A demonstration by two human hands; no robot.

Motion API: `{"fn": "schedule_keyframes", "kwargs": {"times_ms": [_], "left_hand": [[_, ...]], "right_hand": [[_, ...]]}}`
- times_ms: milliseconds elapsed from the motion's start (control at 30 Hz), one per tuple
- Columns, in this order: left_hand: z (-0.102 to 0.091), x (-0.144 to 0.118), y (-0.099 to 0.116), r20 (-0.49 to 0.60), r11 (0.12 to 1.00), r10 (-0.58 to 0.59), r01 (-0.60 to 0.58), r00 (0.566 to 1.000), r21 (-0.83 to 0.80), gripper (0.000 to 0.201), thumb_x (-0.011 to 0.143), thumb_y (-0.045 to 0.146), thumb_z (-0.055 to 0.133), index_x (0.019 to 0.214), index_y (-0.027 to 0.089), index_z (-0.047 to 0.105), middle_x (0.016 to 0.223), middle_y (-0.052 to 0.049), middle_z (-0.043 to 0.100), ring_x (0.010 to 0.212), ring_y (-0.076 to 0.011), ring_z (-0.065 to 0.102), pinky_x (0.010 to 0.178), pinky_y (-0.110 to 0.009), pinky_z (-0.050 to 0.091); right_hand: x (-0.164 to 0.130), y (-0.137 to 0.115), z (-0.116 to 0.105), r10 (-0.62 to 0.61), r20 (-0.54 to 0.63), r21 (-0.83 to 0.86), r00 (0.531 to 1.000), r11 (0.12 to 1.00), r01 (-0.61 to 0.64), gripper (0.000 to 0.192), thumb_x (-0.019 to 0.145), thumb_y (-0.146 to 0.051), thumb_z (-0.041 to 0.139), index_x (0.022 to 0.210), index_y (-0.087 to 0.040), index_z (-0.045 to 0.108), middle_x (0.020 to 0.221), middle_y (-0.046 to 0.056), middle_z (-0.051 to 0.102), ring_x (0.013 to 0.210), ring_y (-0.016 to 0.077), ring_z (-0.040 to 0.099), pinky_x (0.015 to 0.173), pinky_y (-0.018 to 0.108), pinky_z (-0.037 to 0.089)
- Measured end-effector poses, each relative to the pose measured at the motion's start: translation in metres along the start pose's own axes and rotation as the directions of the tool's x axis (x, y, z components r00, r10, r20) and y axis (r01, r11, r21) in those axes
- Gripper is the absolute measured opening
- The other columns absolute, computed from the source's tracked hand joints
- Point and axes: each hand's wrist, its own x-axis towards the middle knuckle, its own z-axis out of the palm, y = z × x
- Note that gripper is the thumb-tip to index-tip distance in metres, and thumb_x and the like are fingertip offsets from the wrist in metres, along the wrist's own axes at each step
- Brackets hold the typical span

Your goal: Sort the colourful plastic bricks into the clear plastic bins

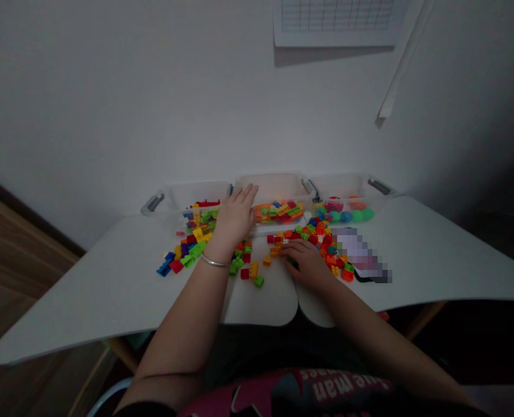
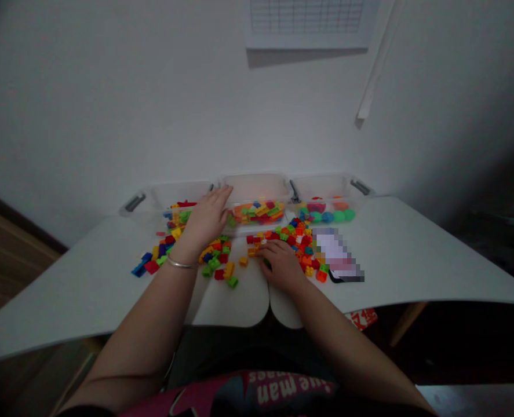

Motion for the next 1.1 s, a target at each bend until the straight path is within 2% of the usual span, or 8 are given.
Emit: {"fn": "schedule_keyframes", "kwargs": {"times_ms": [100, 167, 233, 433, 567, 767, 933, 1100], "left_hand": [[-0.018, -0.007, -0.006, -0.074, 0.999, -0.047, 0.047, 0.996, 0.003, 0.046, 0.089, 0.018, 0.049, 0.135, 0.017, 0.055, 0.140, -0.012, 0.056, 0.129, -0.0279, 0.050, 0.111, -0.045, 0.038], [-0.027, -0.013, -0.009, -0.038, 0.995, -0.096, 0.097, 0.995, 0.008, 0.035, 0.091, 0.021, 0.049, 0.121, 0.019, 0.065, 0.124, -0.011, 0.065, 0.117, -0.0269, 0.057, 0.104, -0.042, 0.045], [-0.029, -0.019, -0.013, 0.056, 0.990, -0.135, 0.133, 0.989, 0.036, 0.029, 0.092, 0.025, 0.048, 0.111, 0.021, 0.069, 0.112, -0.010, 0.069, 0.106, -0.0259, 0.063, 0.095, -0.039, 0.050], [-0.007, -0.041, -0.021, 0.317, 0.966, -0.202, 0.136, 0.927, 0.218, 0.028, 0.090, 0.023, 0.047, 0.101, 0.022, 0.073, 0.099, -0.011, 0.074, 0.091, -0.0261, 0.069, 0.077, -0.034, 0.054], [0.006, -0.048, -0.026, 0.377, 0.958, -0.228, 0.138, 0.898, 0.250, 0.028, 0.088, 0.021, 0.047, 0.097, 0.021, 0.074, 0.098, -0.012, 0.074, 0.090, -0.0248, 0.070, 0.076, -0.032, 0.054], [0.010, -0.050, -0.030, 0.460, 0.949, -0.269, 0.153, 0.846, 0.275, 0.027, 0.087, 0.019, 0.047, 0.099, 0.017, 0.072, 0.102, -0.014, 0.073, 0.095, -0.0287, 0.070, 0.079, -0.037, 0.055], [0.013, -0.049, -0.022, 0.465, 0.955, -0.218, 0.088, 0.858, 0.284, 0.028, 0.089, 0.017, 0.045, 0.100, 0.016, 0.071, 0.101, -0.015, 0.073, 0.096, -0.0287, 0.070, 0.080, -0.037, 0.055], [0.023, -0.048, -0.014, 0.419, 0.966, -0.141, 0.031, 0.897, 0.259, 0.033, 0.091, 0.012, 0.042, 0.105, 0.018, 0.071, 0.099, -0.014, 0.072, 0.093, -0.0273, 0.070, 0.077, -0.037, 0.055]], "right_hand": [[0.000, 0.001, 0.001, 0.000, 0.007, -0.002, 1.000, 1.000, 0.000, 0.024, 0.085, -0.016, 0.058, 0.105, -0.021, 0.071, 0.117, 0.007, 0.071, 0.116, 0.0247, 0.058, 0.107, 0.047, 0.042], [-0.001, 0.001, 0.002, -0.003, 0.006, -0.003, 1.000, 1.000, 0.003, 0.025, 0.085, -0.016, 0.058, 0.106, -0.021, 0.071, 0.117, 0.007, 0.071, 0.116, 0.0248, 0.057, 0.107, 0.047, 0.042], [-0.002, 0.002, 0.002, -0.010, 0.000, -0.004, 1.000, 1.000, 0.010, 0.025, 0.086, -0.016, 0.057, 0.107, -0.021, 0.071, 0.118, 0.007, 0.070, 0.117, 0.0247, 0.057, 0.107, 0.047, 0.042], [-0.002, 0.003, 0.003, -0.015, 0.003, -0.005, 1.000, 1.000, 0.015, 0.025, 0.087, -0.018, 0.057, 0.107, -0.020, 0.071, 0.119, 0.009, 0.070, 0.118, 0.0254, 0.057, 0.107, 0.048, 0.042], [-0.002, 0.003, 0.004, -0.014, -0.001, -0.006, 1.000, 1.000, 0.014, 0.025, 0.087, -0.017, 0.056, 0.108, -0.021, 0.071, 0.119, 0.007, 0.070, 0.118, 0.0250, 0.057, 0.107, 0.048, 0.042], [-0.002, 0.004, 0.005, -0.019, -0.009, -0.022, 1.000, 1.000, 0.019, 0.024, 0.088, -0.018, 0.057, 0.107, -0.019, 0.071, 0.120, 0.008, 0.070, 0.118, 0.0260, 0.057, 0.107, 0.047, 0.042], [-0.002, 0.003, 0.004, -0.012, -0.002, -0.020, 1.000, 1.000, 0.011, 0.024, 0.088, -0.019, 0.057, 0.109, -0.019, 0.070, 0.121, 0.008, 0.069, 0.118, 0.0260, 0.057, 0.107, 0.048, 0.042], [-0.002, 0.002, 0.004, -0.009, 0.000, -0.018, 1.000, 1.000, 0.009, 0.023, 0.087, -0.018, 0.058, 0.106, -0.019, 0.071, 0.120, 0.010, 0.069, 0.117, 0.0257, 0.058, 0.107, 0.047, 0.042]]}}
